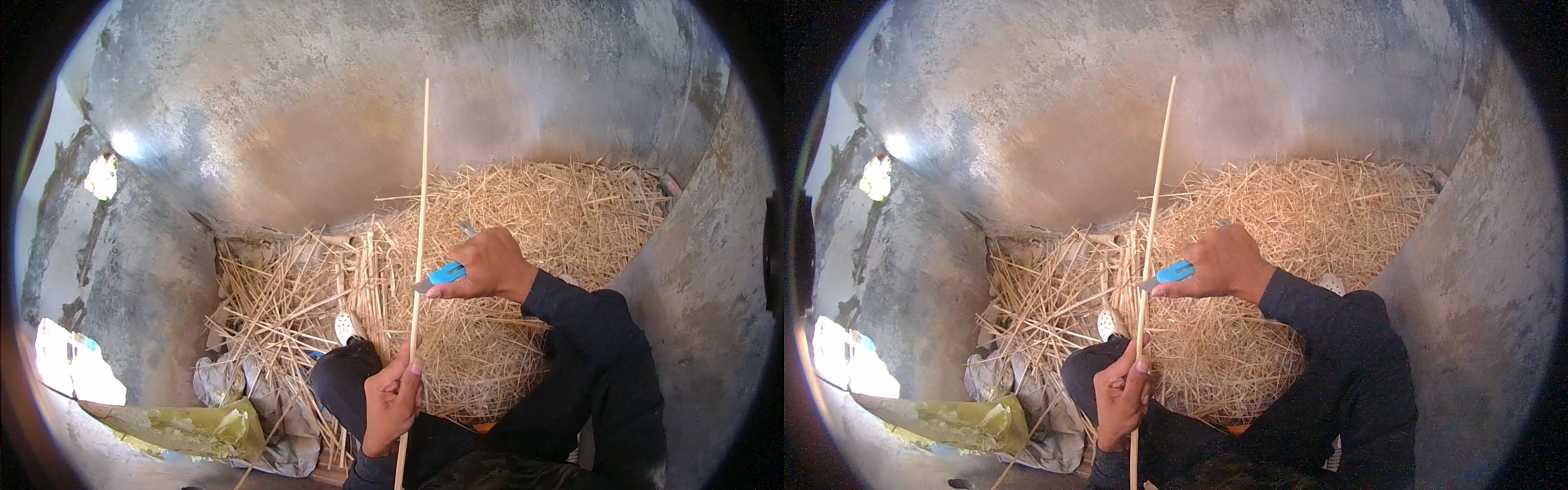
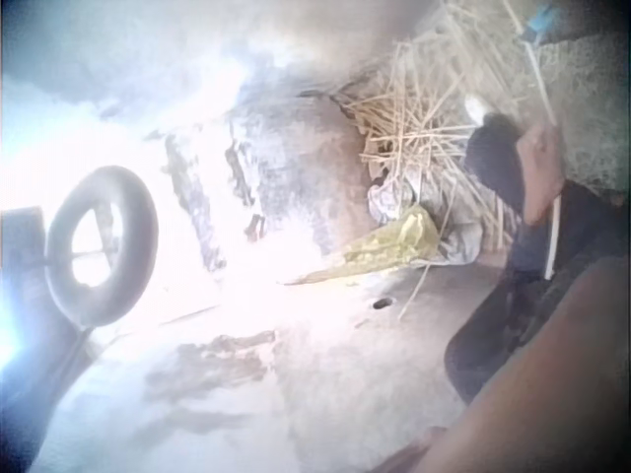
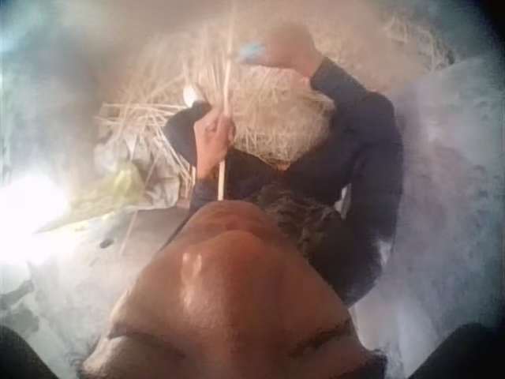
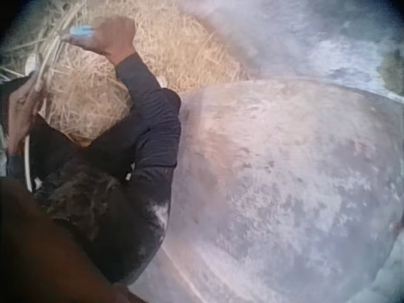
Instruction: The person sits on the floor and uses a knife to shave a long, thin wooden stick. They hold the stick with their left hand and repeatedly scrape the blade along its length to remove the outer layer, creating wood shavings that fall onto the floor.
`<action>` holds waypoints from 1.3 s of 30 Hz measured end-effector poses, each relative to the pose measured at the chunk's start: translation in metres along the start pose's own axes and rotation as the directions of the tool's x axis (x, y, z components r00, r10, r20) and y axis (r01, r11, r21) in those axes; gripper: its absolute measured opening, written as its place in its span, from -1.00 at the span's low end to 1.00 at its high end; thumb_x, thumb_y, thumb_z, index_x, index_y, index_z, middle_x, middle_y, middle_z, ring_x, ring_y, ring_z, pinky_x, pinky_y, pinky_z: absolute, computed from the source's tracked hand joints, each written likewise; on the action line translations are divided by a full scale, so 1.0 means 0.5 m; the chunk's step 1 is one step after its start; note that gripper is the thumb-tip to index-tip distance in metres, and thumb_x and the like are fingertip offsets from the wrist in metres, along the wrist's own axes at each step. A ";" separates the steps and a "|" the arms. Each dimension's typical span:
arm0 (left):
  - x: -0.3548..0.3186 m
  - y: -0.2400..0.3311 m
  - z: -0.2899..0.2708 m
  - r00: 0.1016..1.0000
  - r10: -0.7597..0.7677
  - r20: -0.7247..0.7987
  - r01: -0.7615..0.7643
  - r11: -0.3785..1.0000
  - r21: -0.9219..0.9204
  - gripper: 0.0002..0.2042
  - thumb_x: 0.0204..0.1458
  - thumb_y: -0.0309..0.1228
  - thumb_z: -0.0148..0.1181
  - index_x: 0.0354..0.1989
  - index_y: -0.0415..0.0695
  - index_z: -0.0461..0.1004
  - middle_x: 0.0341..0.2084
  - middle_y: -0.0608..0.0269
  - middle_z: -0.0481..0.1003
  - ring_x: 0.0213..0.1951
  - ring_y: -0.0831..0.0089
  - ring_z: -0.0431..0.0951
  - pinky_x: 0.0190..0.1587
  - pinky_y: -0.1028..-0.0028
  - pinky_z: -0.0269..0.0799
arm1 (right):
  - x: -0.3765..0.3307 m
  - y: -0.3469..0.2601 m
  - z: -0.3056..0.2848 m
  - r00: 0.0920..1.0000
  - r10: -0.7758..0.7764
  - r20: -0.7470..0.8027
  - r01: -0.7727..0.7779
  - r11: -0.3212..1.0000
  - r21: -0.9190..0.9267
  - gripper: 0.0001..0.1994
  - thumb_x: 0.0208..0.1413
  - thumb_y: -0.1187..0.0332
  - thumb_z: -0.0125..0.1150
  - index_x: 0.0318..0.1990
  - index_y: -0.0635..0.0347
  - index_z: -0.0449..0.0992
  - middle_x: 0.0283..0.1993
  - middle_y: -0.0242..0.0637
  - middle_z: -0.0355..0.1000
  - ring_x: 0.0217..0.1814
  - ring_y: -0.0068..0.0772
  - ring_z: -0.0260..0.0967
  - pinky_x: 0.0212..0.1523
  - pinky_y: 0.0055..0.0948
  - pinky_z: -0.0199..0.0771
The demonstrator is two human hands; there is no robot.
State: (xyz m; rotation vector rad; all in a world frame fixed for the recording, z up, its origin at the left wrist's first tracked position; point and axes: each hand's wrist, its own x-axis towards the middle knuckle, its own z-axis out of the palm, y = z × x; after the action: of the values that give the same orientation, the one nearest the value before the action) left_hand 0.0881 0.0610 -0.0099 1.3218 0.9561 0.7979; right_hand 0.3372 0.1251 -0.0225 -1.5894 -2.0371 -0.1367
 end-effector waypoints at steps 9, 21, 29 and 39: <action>-0.059 0.033 -0.012 0.998 -0.064 0.015 0.063 0.997 0.051 -0.62 0.20 -0.42 0.04 0.16 -0.31 0.32 -0.68 0.50 0.28 -0.68 0.77 0.18 -0.65 0.69 0.06 | 0.059 0.091 0.013 0.984 0.165 -0.066 -0.164 0.986 0.032 -0.18 -0.09 -0.57 -0.31 -0.78 0.03 0.40 -0.87 -0.51 0.11 -0.84 -0.54 0.13 -0.81 -0.45 0.04; -0.132 0.022 -0.031 0.978 -0.194 0.070 0.189 0.979 0.078 -0.64 0.22 -0.45 0.00 0.17 -0.31 0.30 -0.73 0.47 0.27 -0.73 0.75 0.18 -0.68 0.68 0.08 | 0.045 0.107 0.007 0.978 0.163 -0.126 -0.163 0.987 0.013 -0.21 -0.07 -0.55 -0.28 -0.79 0.01 0.36 -0.85 -0.44 0.13 -0.82 -0.43 0.11 -0.74 -0.32 0.11; -0.222 0.011 -0.040 0.958 -0.272 0.086 0.276 0.960 -0.038 -0.66 0.13 -0.31 0.14 0.00 -0.27 0.48 -0.74 0.49 0.26 -0.71 0.72 0.12 -0.62 0.64 -0.03 | 0.057 0.264 -0.033 0.801 0.562 -0.205 -0.566 0.823 0.045 -0.18 0.02 -0.50 -0.34 -0.76 0.12 0.35 -0.79 -0.49 0.03 -0.78 -0.51 -0.03 -0.75 -0.36 -0.07; -0.161 -0.009 -0.038 0.974 -0.216 0.075 0.227 0.952 -0.207 -0.50 0.22 -0.31 0.01 0.27 -0.29 0.15 -0.82 0.48 0.19 -0.80 0.72 0.13 -0.72 0.66 0.07 | -0.028 -0.013 0.038 0.993 0.036 0.117 -0.055 0.985 0.166 -0.24 -0.03 -0.49 -0.19 -0.68 0.07 0.53 -0.81 -0.29 0.23 -0.75 -0.29 0.25 -0.62 -0.27 0.31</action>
State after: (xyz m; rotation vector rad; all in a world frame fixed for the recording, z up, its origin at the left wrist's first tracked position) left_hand 0.0372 -0.0042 -0.0052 1.0232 0.9307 0.6702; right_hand 0.3269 0.1187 -0.0434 -1.5672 -2.0357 0.1434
